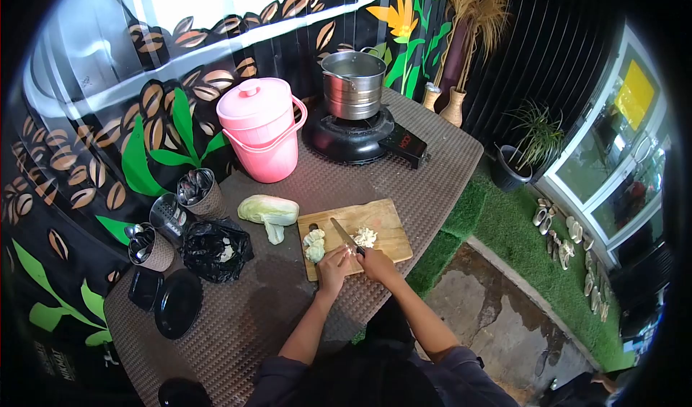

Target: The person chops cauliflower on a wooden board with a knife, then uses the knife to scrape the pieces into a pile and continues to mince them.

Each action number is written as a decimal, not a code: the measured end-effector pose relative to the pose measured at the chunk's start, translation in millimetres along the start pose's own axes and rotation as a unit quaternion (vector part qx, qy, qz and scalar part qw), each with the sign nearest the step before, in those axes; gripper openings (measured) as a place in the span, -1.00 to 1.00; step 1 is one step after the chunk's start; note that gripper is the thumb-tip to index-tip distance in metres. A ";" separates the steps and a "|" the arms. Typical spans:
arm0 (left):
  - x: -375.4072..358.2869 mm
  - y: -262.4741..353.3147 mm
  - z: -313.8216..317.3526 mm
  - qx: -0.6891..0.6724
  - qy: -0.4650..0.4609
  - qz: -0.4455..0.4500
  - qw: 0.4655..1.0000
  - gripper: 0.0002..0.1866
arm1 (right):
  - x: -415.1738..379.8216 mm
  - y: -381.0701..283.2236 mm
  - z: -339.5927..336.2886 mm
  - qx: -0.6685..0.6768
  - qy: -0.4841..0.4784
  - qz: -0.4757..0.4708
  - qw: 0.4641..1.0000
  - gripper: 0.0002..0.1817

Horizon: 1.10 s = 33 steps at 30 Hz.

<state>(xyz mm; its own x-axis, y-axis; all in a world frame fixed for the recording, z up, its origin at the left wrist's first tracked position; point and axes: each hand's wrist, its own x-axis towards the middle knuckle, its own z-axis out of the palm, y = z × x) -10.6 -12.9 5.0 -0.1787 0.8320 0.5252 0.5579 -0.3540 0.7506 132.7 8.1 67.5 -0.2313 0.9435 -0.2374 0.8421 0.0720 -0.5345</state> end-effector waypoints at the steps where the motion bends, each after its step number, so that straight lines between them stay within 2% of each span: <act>1: 0.7 1.1 -0.1 0.006 0.001 -0.003 1.000 -0.85 | -0.8 -0.9 -2.1 -0.007 -0.009 -0.001 1.000 -0.57; 5: -1.3 -3.5 2.9 0.001 0.011 -0.008 1.000 -0.85 | -12.7 -1.9 12.9 0.005 0.023 -0.004 1.000 -0.57; 7: -1.1 -2.4 1.8 -0.012 0.005 -0.024 1.000 -0.85 | -21.0 -9.1 17.4 -0.024 0.053 0.031 0.998 -0.58; 9: -2.2 -2.0 0.2 -0.024 -0.005 -0.041 0.999 -0.86 | -21.7 -8.4 30.0 -0.042 0.074 0.025 0.996 -0.58; 13: 0.1 -2.3 -0.7 -0.004 -0.012 -0.013 1.000 -0.87 | -7.6 -6.4 43.3 -0.058 0.117 0.006 0.991 -0.60; 17: -0.7 0.8 -2.3 0.000 -0.015 -0.023 1.000 -0.84 | 9.0 -3.7 33.6 -0.039 0.089 0.014 0.995 -0.56; 20: -2.3 -2.8 -0.3 0.003 -0.021 -0.023 1.000 -0.83 | 14.7 9.1 16.8 0.026 0.019 -0.024 0.999 -0.52; 23: -0.8 -3.0 0.1 0.008 -0.013 -0.001 1.000 -0.85 | -2.1 2.7 4.2 0.037 0.008 -0.013 0.999 -0.53; 33: 0.0 -2.6 -2.1 0.033 -0.036 0.010 0.999 -0.87 | -21.5 -3.9 35.2 -0.048 0.079 0.033 0.995 -0.59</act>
<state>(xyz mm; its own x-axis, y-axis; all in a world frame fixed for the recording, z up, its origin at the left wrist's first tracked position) -13.8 -12.8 3.9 -0.1104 0.8544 0.5077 0.6137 -0.3432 0.7110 117.2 -23.8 46.2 -0.1008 0.9858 -0.1340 0.8974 0.0319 -0.4402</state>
